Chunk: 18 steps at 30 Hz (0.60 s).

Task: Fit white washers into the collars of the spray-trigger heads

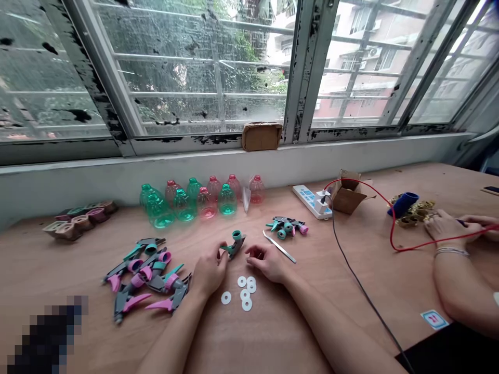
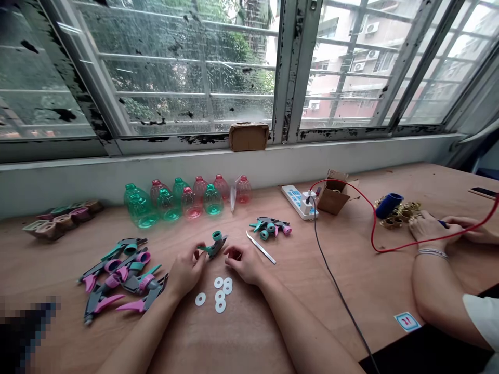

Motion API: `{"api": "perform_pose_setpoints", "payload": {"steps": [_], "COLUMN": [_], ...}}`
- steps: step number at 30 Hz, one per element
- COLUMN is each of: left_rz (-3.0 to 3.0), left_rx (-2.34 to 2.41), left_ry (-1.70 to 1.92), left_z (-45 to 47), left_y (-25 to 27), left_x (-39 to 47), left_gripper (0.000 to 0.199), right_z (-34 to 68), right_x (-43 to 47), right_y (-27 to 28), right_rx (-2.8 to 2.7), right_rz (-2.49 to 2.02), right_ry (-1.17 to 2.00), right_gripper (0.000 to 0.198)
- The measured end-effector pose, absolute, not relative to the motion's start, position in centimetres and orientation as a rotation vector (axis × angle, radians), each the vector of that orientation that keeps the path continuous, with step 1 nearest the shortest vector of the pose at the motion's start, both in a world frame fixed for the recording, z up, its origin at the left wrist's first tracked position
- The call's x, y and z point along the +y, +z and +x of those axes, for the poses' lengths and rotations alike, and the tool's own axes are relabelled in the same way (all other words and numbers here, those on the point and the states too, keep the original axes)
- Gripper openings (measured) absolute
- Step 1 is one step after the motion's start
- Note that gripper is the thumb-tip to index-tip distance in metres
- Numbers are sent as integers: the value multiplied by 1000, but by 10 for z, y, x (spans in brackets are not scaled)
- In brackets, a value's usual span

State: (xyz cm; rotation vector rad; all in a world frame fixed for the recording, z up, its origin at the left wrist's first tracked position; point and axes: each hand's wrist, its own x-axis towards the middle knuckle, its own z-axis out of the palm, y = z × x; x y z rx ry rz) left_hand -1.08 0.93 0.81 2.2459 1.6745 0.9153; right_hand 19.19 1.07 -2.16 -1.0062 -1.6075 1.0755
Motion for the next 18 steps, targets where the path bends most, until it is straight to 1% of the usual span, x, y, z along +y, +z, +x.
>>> {"api": "perform_pose_setpoints", "payload": {"steps": [4, 7, 10, 14, 16, 18], "left_rz": [2256, 2312, 2351, 2381, 2358, 2331], "left_rx": [1573, 1547, 1556, 1643, 1745, 1818], "left_ry": [884, 808, 835, 953, 933, 877], "left_z": [-12, -10, -9, -10, -11, -12], "left_y": [5, 8, 6, -3, -6, -7], "left_x": [9, 7, 8, 12, 13, 14], "left_gripper": [14, 14, 24, 44, 54, 60], "right_z": [192, 192, 193, 195, 196, 196], "right_x": [10, 9, 9, 10, 10, 9], "right_y": [-21, -20, -21, -24, -25, -25], "right_rx": [-1651, -1706, -1739, -1772, -1780, -1787], "right_rz": [-1037, -1058, -1081, -1137, -1163, -1177], "right_ry": [1025, 966, 908, 881, 898, 915], "right_gripper": [19, 19, 18, 21, 23, 24]}}
